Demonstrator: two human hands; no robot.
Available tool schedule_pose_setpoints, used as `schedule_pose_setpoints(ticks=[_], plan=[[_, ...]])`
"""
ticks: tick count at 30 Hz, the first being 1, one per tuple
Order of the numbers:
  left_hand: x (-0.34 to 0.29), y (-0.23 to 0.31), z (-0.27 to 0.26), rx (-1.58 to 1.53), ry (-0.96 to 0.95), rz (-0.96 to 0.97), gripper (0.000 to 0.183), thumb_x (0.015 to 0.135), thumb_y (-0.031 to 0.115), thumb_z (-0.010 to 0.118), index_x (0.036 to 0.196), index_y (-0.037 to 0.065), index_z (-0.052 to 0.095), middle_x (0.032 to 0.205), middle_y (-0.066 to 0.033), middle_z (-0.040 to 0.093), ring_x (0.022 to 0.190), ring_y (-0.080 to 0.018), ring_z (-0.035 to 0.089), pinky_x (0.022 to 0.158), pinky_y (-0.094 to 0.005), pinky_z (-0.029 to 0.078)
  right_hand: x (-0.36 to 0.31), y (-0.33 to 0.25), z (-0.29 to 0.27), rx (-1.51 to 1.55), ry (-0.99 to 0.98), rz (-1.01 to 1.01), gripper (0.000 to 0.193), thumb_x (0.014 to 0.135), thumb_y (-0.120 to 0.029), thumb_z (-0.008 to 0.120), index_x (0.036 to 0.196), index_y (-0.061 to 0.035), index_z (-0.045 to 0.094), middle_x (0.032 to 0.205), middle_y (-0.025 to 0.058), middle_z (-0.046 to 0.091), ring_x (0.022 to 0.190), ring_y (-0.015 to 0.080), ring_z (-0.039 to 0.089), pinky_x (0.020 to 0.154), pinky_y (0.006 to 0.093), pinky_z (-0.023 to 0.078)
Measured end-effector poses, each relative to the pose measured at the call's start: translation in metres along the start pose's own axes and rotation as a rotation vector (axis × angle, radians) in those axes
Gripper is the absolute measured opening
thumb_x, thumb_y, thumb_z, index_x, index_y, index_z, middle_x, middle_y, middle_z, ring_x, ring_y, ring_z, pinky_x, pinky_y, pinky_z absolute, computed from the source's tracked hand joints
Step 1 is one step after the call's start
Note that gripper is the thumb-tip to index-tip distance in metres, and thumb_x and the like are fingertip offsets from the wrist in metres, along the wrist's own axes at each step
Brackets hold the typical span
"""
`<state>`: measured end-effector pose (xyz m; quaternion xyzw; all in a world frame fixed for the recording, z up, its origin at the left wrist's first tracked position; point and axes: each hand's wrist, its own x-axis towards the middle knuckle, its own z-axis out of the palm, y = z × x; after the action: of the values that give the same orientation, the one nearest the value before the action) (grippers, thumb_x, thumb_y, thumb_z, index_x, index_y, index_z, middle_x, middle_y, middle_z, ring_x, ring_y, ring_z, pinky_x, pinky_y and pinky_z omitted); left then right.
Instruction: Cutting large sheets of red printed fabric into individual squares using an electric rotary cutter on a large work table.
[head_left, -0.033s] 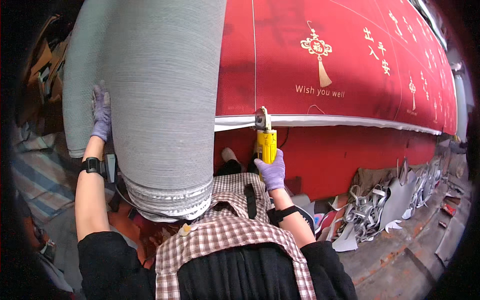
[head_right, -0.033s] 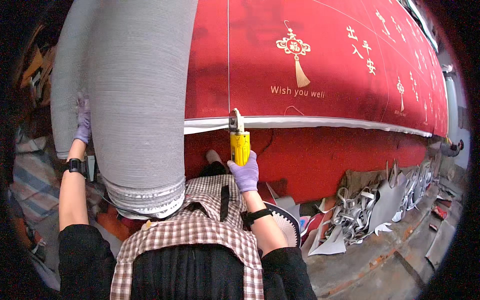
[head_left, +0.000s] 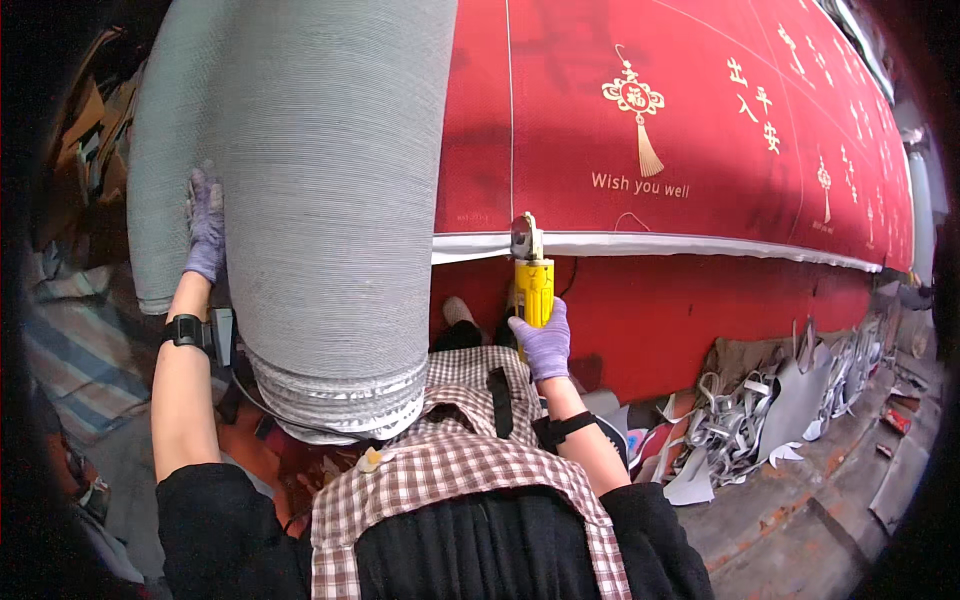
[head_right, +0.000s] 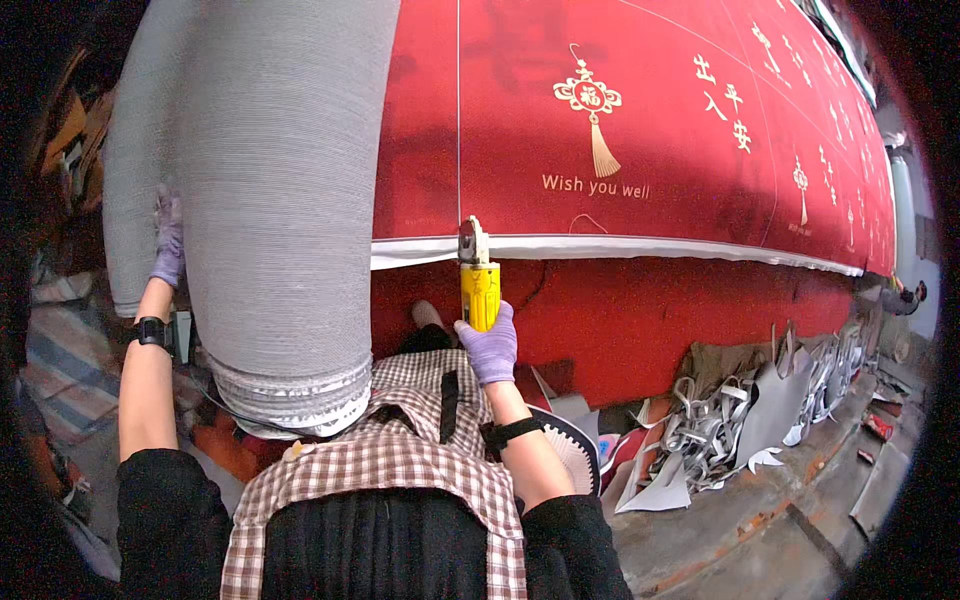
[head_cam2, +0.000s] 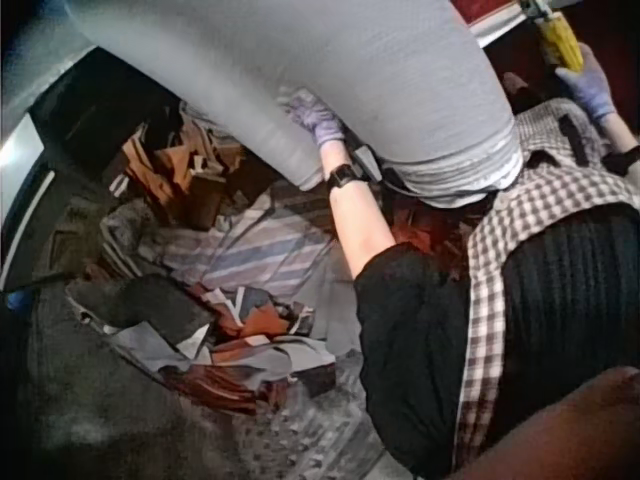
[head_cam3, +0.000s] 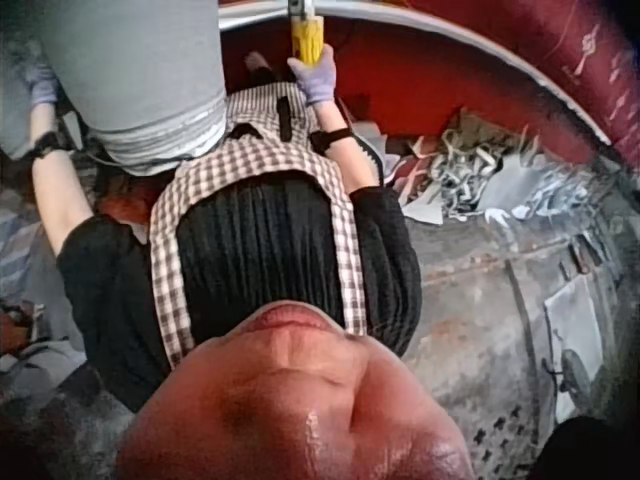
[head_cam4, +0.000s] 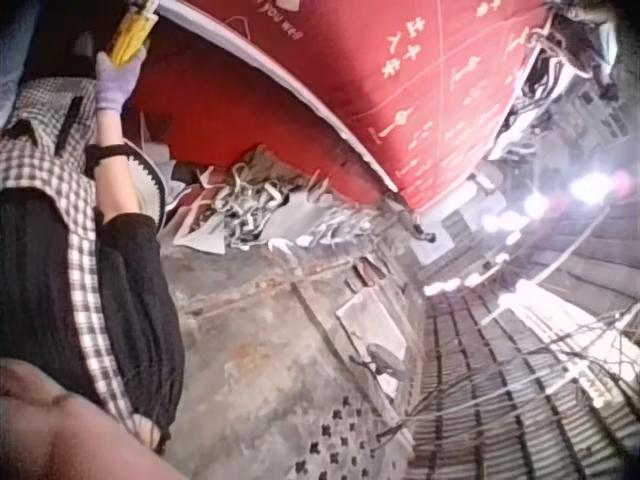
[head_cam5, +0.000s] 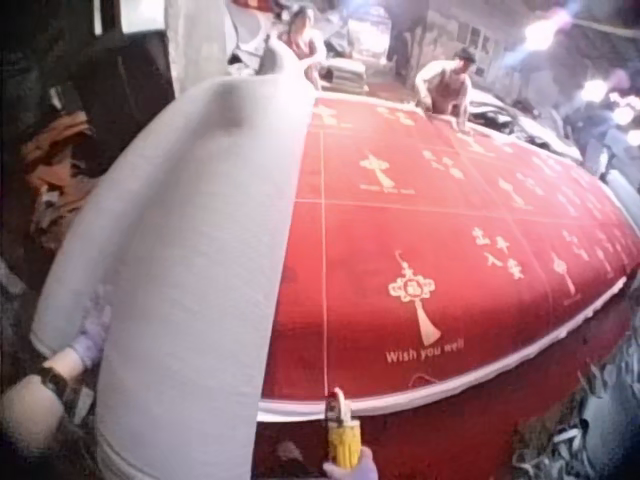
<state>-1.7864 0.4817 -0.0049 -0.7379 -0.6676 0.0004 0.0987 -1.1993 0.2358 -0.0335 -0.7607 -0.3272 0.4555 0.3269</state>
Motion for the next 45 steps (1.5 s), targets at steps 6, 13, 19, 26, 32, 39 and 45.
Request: schedule_pose_setpoints(ticks=[6,13,19,26,32,39,45], plan=[[0.013,0.088,-0.036,-0.429,-0.100,-0.131,0.071,0.093,0.059,0.023,0.150,0.020,0.008,0.156,-0.0075,0.009,0.143,-0.0290,0.006,0.112,-0.0492,-0.001,0.019,-0.019,-0.008,0.018,0.086,-0.005,0.056,0.066,-0.014,0.080,0.109,-0.0024,0.046,0.092,0.0099,0.062,0.081,0.0210,0.061,0.074,0.0340,0.050],[0.007,0.070,-0.023,-0.370,-0.035,-0.179,0.067,0.095,0.056,0.024,0.150,0.020,0.011,0.155,-0.0123,0.009,0.143,-0.0310,0.008,0.113,-0.0479,0.001,0.053,-0.052,0.004,0.053,0.086,-0.101,0.054,0.066,-0.017,0.080,0.106,-0.0021,0.047,0.090,0.0111,0.063,0.079,0.0221,0.061,0.073,0.0344,0.050],[0.002,0.095,-0.055,-0.446,-0.075,-0.190,0.061,0.097,0.048,0.025,0.150,0.019,0.014,0.155,-0.0154,0.009,0.143,-0.0337,0.007,0.114,-0.0475,0.001,0.081,-0.088,0.006,-0.032,0.109,-0.134,0.051,0.066,-0.018,0.079,0.103,-0.0024,0.048,0.087,0.0119,0.063,0.077,0.0239,0.062,0.071,0.0363,0.050],[-0.008,0.103,-0.073,-0.402,-0.127,-0.163,0.060,0.097,0.041,0.028,0.150,0.015,0.013,0.155,-0.0161,0.007,0.143,-0.0332,0.007,0.114,-0.0449,0.003,0.126,-0.118,0.009,-0.026,0.076,-0.124,0.052,0.066,-0.020,0.079,0.103,-0.0028,0.047,0.086,0.0122,0.063,0.076,0.0247,0.062,0.071,0.0374,0.050],[-0.011,0.110,-0.088,-0.235,-0.212,-0.179,0.061,0.095,0.032,0.032,0.149,0.010,0.013,0.155,-0.0167,0.007,0.143,-0.0331,0.008,0.115,-0.0435,0.003,0.171,-0.151,0.010,-0.117,0.078,-0.187,0.049,0.067,-0.016,0.079,0.104,-0.0037,0.049,0.085,0.0075,0.061,0.073,0.0185,0.058,0.068,0.0340,0.049],[-0.011,0.123,-0.114,-0.235,-0.235,-0.190,0.062,0.093,0.029,0.033,0.147,0.003,0.017,0.154,-0.0185,0.008,0.142,-0.0338,0.009,0.115,-0.0441,0.004,0.233,-0.194,0.020,-0.104,0.054,-0.165,0.050,0.067,-0.018,0.080,0.104,-0.0035,0.050,0.085,0.0077,0.061,0.072,0.0178,0.058,0.067,0.0336,0.049],[-0.012,0.125,-0.120,-0.244,-0.301,-0.256,0.065,0.089,0.029,0.035,0.145,0.000,0.020,0.153,-0.0205,0.010,0.142,-0.0352,0.009,0.115,-0.0445,0.003,0.291,-0.220,0.032,-0.102,0.071,-0.149,0.049,0.067,-0.019,0.079,0.104,-0.0036,0.051,0.085,0.0078,0.061,0.074,0.0182,0.059,0.067,0.0338,0.050]])
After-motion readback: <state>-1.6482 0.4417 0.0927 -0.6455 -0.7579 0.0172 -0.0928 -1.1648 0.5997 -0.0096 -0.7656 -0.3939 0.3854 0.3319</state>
